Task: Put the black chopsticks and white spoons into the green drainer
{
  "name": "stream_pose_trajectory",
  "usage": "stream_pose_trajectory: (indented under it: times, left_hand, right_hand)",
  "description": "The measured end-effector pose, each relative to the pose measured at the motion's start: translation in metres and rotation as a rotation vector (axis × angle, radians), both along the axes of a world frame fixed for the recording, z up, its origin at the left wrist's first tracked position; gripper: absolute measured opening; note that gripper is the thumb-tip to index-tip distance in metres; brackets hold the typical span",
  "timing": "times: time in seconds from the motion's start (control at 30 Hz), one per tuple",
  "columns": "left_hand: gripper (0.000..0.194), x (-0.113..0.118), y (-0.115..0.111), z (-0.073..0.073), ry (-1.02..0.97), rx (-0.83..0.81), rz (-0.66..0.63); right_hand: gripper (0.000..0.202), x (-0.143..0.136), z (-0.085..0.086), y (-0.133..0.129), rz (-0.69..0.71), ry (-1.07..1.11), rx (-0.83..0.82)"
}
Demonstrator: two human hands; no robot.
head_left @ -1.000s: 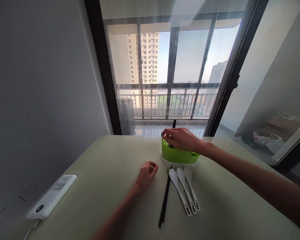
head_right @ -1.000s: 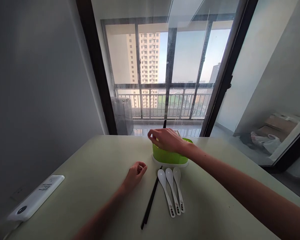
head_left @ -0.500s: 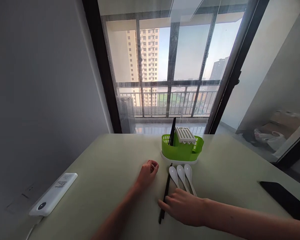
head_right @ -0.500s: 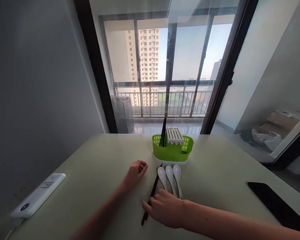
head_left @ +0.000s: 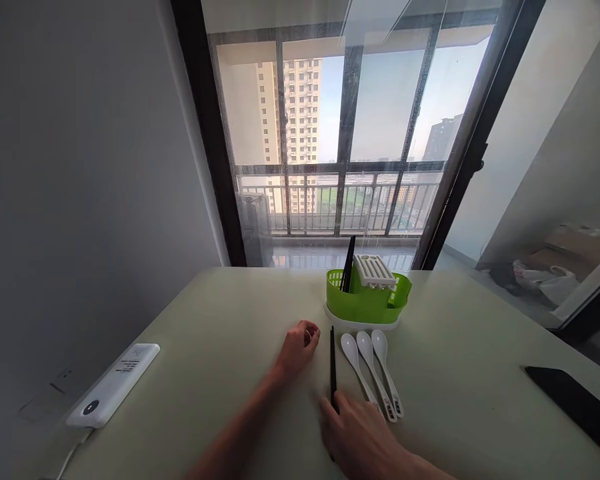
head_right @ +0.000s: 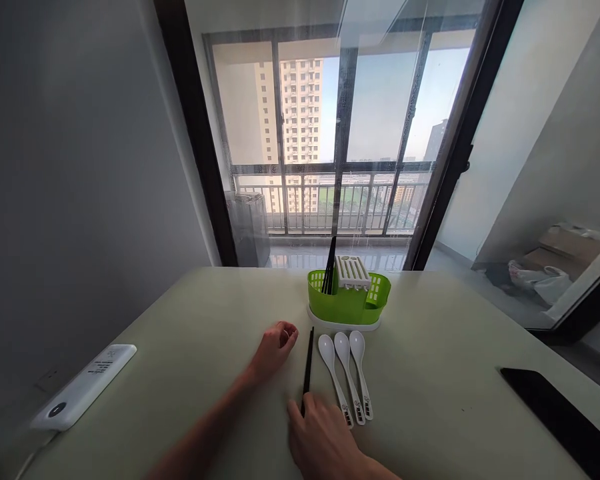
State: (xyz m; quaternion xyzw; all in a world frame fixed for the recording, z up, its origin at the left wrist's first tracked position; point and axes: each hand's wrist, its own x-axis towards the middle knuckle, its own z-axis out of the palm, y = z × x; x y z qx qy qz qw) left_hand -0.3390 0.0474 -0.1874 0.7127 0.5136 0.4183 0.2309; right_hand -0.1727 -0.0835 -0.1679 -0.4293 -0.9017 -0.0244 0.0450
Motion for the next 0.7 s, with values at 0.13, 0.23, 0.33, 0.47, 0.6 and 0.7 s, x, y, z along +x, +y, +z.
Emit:
stream_pose_trajectory:
  times: [0.13,0.23,0.33,0.47,0.6,0.7]
  left_hand:
    - [0.025,0.001,0.000,0.000,-0.006,-0.014,0.001]
    - [0.025,0.000,0.001,0.000,-0.004,-0.031,-0.005]
    - [0.026,0.000,0.001,0.000,0.007,-0.044,-0.013]
    - [0.029,-0.001,0.000,0.002,0.029,-0.053,-0.011]
    - [0.027,0.001,-0.002,0.006,0.051,-0.054,-0.015]
    - [0.027,0.002,-0.003,0.007,0.071,-0.055,-0.028]
  right_hand:
    - [0.046,-0.008,-0.012,-0.008,-0.221,0.091,-0.137]
    - [0.054,-0.014,-0.020,-0.012,-0.331,0.181,-0.164]
    - [0.053,-0.020,-0.022,-0.015,-0.419,0.246,-0.218]
    - [0.048,-0.026,-0.016,-0.016,-0.540,0.352,-0.281]
    - [0.049,-0.025,-0.004,-0.013,-0.539,0.379,-0.306]
    - [0.049,-0.024,0.003,-0.011,-0.534,0.367,-0.338]
